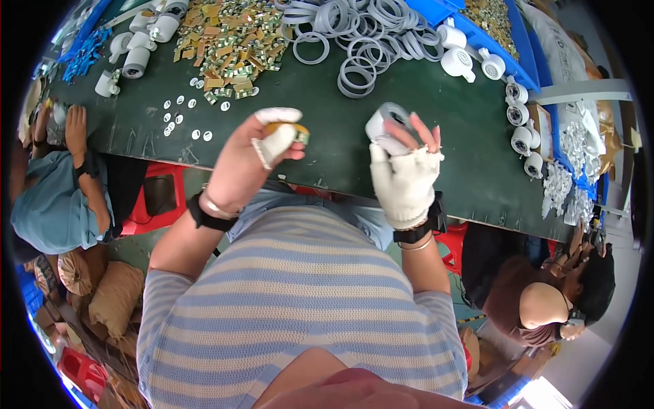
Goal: The person picks up a circuit board and a white housing, fits the board into the housing, and presses a grey ring onto the assembly. They then pick up a small green component and a white cap, joining them together before placing the unit on the table.
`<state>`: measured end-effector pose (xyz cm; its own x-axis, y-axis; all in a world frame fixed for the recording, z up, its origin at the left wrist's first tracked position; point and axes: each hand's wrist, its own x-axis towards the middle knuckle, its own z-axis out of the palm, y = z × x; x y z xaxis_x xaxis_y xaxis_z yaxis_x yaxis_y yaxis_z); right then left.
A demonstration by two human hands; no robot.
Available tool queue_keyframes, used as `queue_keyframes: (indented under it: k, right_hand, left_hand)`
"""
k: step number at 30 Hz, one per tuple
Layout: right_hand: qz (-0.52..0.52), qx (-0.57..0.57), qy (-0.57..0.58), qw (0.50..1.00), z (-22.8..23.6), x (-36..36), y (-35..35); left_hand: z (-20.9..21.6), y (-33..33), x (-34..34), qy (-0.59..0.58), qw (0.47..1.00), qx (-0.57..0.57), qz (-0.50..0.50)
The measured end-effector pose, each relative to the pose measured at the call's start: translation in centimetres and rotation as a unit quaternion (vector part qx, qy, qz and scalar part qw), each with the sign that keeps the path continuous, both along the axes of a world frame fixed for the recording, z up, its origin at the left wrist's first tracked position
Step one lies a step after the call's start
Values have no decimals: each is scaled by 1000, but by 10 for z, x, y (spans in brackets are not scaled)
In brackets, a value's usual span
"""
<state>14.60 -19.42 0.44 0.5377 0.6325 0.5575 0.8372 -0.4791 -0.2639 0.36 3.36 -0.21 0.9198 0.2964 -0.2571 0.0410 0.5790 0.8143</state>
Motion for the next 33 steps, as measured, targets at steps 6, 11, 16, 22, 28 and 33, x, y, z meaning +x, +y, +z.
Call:
queue_keyframes:
  k: [6,11,16,22,28,33]
  right_hand:
    - [181,70,334,922,29,-8,5]
    - [223,8,307,925,35,-6,13]
    - [254,33,331,908,35,-1,14]
    - [265,-9,320,909,38,0,14]
    - [278,-28,326,903,34,2,15]
    - [303,-9,333,893,30,11,15]
  left_hand:
    - [-5,-22,2,-17,994,95,-59]
    - [6,-30,-6,-38,991,91,-93]
    - [9,-28,-10,-52,982,133,-122]
    - [16,-20,-11,2,978,111,-176]
    - [13,-25,-12,25,975,124,-180]
    - [13,-20,-10,30,958,196,-209]
